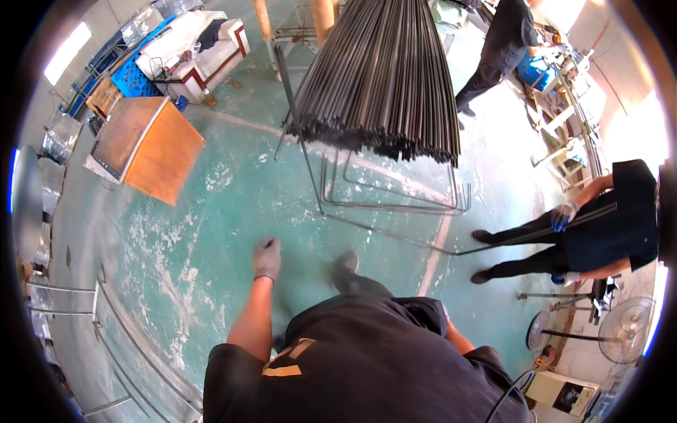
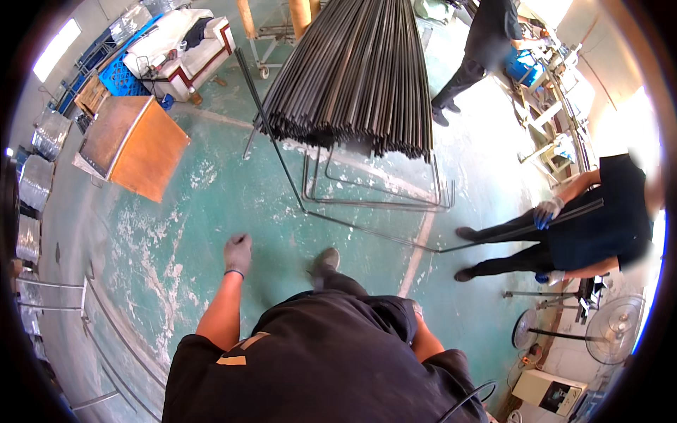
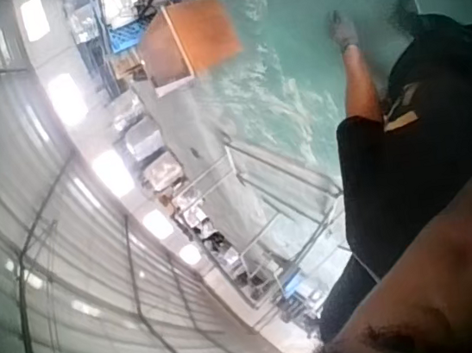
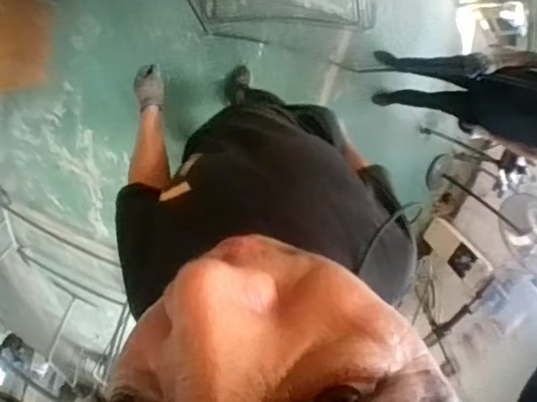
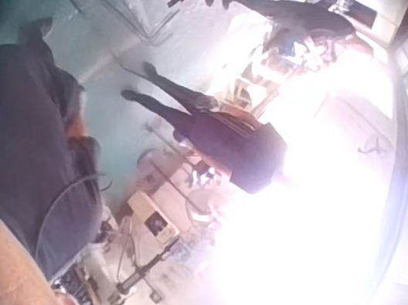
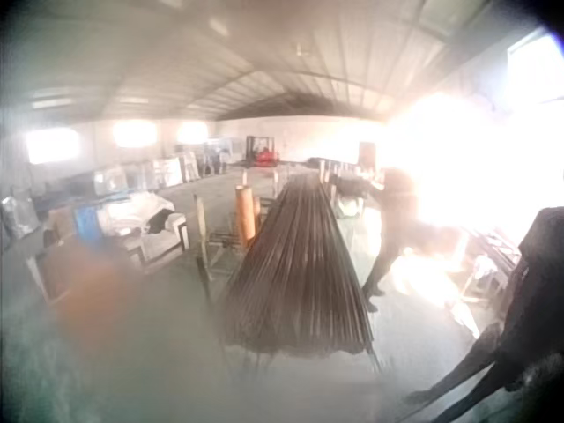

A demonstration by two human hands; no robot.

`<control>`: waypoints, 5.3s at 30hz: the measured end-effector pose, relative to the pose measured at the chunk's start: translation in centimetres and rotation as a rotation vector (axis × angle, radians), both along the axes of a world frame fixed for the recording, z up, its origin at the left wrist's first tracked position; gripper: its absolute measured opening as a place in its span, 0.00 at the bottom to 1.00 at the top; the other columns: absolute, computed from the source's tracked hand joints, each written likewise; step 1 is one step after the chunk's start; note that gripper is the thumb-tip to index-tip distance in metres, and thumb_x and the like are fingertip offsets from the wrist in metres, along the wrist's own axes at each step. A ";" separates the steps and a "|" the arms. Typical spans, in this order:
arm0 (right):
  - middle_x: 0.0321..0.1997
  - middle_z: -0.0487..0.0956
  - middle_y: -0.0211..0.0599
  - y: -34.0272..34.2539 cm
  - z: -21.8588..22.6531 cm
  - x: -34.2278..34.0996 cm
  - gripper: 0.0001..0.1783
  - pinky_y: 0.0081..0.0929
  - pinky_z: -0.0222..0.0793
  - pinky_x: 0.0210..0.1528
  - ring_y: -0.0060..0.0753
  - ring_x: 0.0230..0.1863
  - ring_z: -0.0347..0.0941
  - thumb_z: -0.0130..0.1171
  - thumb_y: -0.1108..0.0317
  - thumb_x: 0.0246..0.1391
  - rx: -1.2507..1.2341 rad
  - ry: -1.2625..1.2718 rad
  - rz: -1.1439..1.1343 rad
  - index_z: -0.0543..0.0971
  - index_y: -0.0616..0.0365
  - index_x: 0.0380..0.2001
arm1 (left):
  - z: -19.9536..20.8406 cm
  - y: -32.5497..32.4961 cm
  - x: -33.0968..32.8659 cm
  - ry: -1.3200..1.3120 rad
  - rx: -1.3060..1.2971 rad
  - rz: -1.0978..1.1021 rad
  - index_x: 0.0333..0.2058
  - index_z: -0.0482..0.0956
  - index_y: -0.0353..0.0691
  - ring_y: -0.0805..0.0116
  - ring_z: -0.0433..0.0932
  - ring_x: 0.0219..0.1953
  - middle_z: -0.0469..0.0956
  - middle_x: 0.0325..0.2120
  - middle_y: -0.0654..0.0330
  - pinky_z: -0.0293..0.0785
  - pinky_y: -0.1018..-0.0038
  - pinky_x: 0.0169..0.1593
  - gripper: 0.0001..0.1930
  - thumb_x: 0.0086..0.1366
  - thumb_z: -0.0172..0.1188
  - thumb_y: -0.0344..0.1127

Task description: The person measures and handles long metal rods using a tape measure, then assembles them into rectangular frames. The person places the assembled frames onto a nearby rack while other workers handle similar rods in the background.

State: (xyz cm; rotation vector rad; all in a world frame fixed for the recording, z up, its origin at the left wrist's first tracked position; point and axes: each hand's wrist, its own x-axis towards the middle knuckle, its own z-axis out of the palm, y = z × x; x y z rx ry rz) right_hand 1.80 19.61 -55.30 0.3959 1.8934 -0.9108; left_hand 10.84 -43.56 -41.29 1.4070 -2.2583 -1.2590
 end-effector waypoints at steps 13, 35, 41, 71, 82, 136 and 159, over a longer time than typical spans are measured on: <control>0.37 0.90 0.39 -19.4 6.1 -16.4 0.27 0.35 0.83 0.45 0.38 0.35 0.87 0.68 0.51 0.60 0.252 0.320 0.036 0.86 0.55 0.58 | 25.8 -9.9 -21.0 0.692 -0.394 -0.363 0.59 0.79 0.30 0.58 0.79 0.59 0.82 0.55 0.49 0.73 0.63 0.64 0.17 0.80 0.58 0.36; 0.36 0.90 0.36 -12.1 15.2 -6.1 0.25 0.32 0.82 0.42 0.29 0.34 0.85 0.66 0.55 0.58 0.499 0.436 -0.791 0.88 0.54 0.55 | 24.9 -9.7 -28.3 0.558 -0.350 -0.483 0.57 0.75 0.24 0.51 0.80 0.51 0.80 0.51 0.44 0.76 0.61 0.59 0.20 0.81 0.56 0.39; 0.42 0.89 0.41 -4.9 20.7 -14.7 0.24 0.33 0.80 0.48 0.34 0.40 0.85 0.67 0.57 0.58 0.399 0.699 -0.956 0.87 0.58 0.55 | 24.7 -8.9 -28.8 0.463 -0.423 -0.422 0.57 0.75 0.23 0.51 0.80 0.54 0.79 0.54 0.41 0.75 0.62 0.61 0.21 0.81 0.55 0.40; 0.52 0.89 0.42 20.5 38.5 -37.5 0.27 0.35 0.77 0.59 0.39 0.55 0.85 0.72 0.49 0.62 0.568 1.233 -1.086 0.83 0.54 0.57 | 22.7 -9.4 -29.4 0.227 -0.730 -0.062 0.57 0.79 0.26 0.51 0.84 0.41 0.84 0.48 0.40 0.81 0.61 0.40 0.25 0.76 0.58 0.46; 0.32 0.87 0.33 17.6 38.1 -23.9 0.08 0.29 0.78 0.40 0.25 0.33 0.84 0.67 0.62 0.68 0.479 1.610 -1.196 0.85 0.54 0.42 | 25.3 -8.0 -28.7 0.262 -0.569 -0.120 0.55 0.83 0.32 0.49 0.84 0.51 0.85 0.53 0.45 0.79 0.59 0.53 0.22 0.75 0.61 0.46; 0.38 0.89 0.39 -79.6 39.9 87.7 0.15 0.35 0.80 0.43 0.32 0.37 0.90 0.62 0.60 0.72 2.391 0.082 -2.323 0.83 0.61 0.50 | 25.1 34.7 10.5 0.833 0.387 -2.179 0.44 0.81 0.37 0.68 0.79 0.41 0.82 0.37 0.62 0.75 0.71 0.50 0.05 0.72 0.63 0.28; 0.50 0.90 0.34 -60.5 57.2 67.4 0.28 0.28 0.84 0.50 0.29 0.45 0.89 0.57 0.41 0.75 2.430 0.531 -1.717 0.85 0.51 0.61 | 25.0 21.4 23.9 0.451 0.487 -3.048 0.56 0.82 0.35 0.53 0.86 0.50 0.84 0.47 0.44 0.82 0.60 0.56 0.19 0.70 0.66 0.36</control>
